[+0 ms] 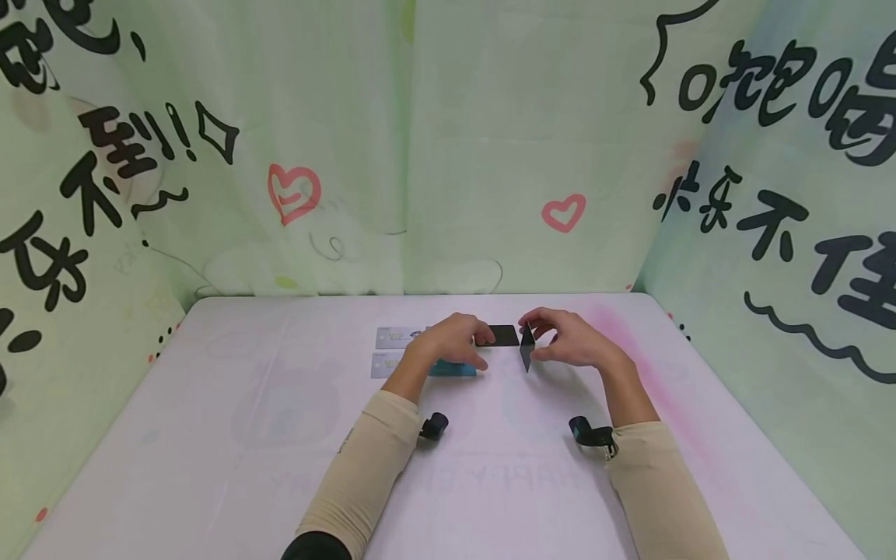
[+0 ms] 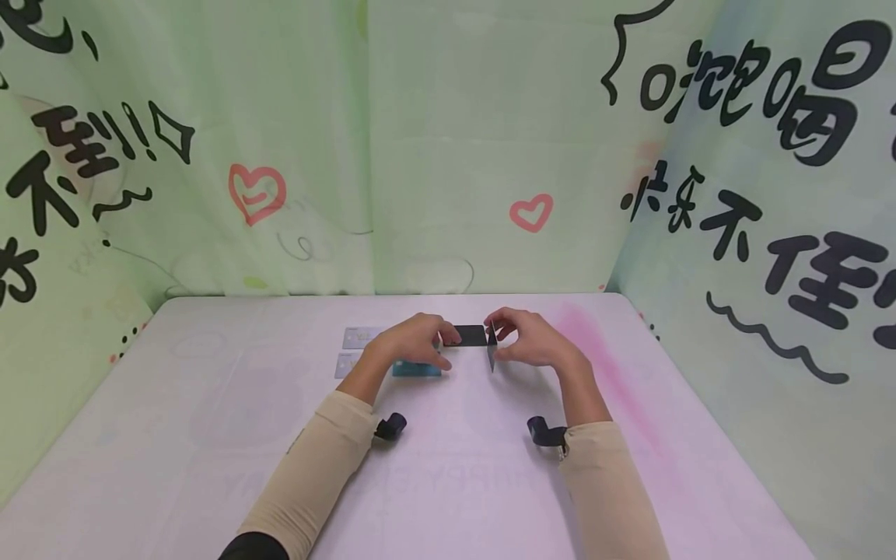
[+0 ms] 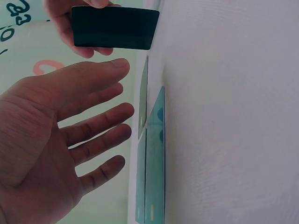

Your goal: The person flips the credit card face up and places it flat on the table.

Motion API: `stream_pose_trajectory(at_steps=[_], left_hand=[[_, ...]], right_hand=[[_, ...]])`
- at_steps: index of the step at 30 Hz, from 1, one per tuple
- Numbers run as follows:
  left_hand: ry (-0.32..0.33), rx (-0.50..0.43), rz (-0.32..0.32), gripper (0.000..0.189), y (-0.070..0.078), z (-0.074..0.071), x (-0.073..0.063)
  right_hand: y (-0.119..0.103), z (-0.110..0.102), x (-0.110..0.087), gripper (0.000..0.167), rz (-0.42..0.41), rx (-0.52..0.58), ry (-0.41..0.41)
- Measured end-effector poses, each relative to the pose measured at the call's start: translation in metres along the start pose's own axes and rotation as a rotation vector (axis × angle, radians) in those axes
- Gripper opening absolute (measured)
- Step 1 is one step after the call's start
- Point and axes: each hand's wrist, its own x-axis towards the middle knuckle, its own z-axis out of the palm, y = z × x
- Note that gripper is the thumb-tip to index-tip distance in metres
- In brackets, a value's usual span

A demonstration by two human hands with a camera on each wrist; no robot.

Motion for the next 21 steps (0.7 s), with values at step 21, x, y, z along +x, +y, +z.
stream_pose_trajectory(at_steps=[21], left_hand=[[-0.007,-0.013,0.011,0.049,0.001,0.0,0.0]], right_hand=[[0.005,0.011,0.005,0.056,0.043,-0.015,-0.035]])
